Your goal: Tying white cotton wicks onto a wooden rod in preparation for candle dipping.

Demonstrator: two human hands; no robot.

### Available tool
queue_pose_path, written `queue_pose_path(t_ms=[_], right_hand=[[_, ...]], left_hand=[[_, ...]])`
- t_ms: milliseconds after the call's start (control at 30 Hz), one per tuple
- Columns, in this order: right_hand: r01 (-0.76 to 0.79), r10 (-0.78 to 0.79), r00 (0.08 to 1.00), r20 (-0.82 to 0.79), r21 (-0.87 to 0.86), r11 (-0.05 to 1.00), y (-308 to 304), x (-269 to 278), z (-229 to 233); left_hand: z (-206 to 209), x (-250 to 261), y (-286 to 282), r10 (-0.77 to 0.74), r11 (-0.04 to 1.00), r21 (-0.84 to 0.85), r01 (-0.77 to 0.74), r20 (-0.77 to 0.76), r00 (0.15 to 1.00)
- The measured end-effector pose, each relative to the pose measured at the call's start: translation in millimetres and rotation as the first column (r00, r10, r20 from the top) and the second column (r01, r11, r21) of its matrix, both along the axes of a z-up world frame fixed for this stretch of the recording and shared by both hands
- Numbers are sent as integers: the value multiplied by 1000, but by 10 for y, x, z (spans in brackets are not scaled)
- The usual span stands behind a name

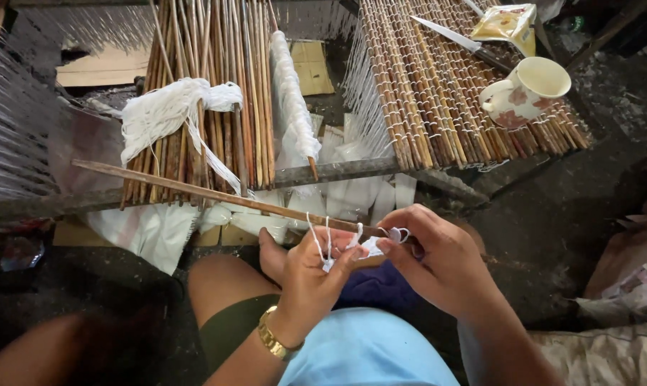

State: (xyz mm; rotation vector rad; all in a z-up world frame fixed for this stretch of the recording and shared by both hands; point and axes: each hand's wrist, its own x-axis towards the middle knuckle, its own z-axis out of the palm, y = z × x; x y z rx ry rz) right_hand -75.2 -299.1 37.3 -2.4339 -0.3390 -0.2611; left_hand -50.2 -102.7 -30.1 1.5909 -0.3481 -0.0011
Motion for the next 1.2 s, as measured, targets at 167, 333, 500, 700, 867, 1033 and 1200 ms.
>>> queue_pose_path(t_ms=[167,333,500,700,867,1033,1200], right_hand=[[17,-16,999,-48,2,1000,32,-19,12],[51,-50,998,27,-21,998,28,-35,37],[121,-119,992,44,-57,991,-13,-40,30],[214,-225,974,-34,-201,956,-120,-54,-70],[220,-232,972,-36,-201,954,-173,-85,-60],[244,-256,965,-63,-148,958,-137,-110,-15],[236,-249,964,-93,-132,963,-148,-122,2]], left_hand=[[153,-6,-30,-40,998,68,20,314,949],[-5,14,24,-38,999,-14,40,154,987],[178,94,57,-169,970,207,127,200,965],[-264,136,-193,-453,439,820,-366,554,699],[-374,-5,-421,-513,198,781,-593,598,616],[-152,-113,-435,-661,-3,745,-667,499,561],[-274,-88,-402,-538,223,745,-628,632,558]])
